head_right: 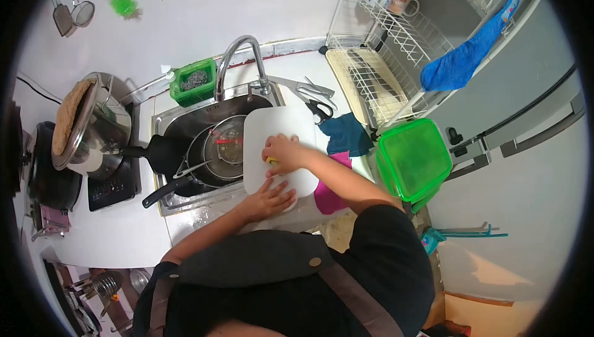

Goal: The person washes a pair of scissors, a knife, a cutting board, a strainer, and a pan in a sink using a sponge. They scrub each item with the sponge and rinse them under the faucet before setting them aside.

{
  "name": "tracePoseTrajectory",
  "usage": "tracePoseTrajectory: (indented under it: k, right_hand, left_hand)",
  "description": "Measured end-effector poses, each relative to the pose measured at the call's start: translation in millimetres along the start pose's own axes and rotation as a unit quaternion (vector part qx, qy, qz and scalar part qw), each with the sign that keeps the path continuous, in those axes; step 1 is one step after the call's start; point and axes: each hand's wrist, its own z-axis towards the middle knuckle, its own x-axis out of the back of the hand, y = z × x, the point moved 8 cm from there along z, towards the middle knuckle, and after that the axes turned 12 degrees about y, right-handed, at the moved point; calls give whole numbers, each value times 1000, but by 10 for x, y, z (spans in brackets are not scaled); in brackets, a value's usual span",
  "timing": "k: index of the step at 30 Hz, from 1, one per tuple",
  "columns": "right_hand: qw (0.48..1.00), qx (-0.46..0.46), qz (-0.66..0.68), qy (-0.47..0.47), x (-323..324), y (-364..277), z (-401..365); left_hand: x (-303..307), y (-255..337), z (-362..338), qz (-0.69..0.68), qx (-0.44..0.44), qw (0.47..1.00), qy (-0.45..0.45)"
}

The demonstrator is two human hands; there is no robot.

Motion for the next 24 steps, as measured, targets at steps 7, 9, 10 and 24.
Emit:
tracePoseTrajectory:
  k: [7, 9, 10, 24]
  right_hand:
    - [939, -322, -115, 42, 516, 2058, 390]
    - [938, -330, -104, -22, 574, 2049, 300]
    - [931, -340, -94, -90, 507, 2029, 243]
    - [899, -412, -146, 14, 419, 2215, 133]
  left_hand:
    - [-166, 198, -83, 40, -30, 997, -64]
    - [-147, 229, -76, 48, -32, 997, -53]
    - [-127, 242, -74, 50, -34, 997, -40]
    - [-63, 112, 71, 53, -37, 997, -45]
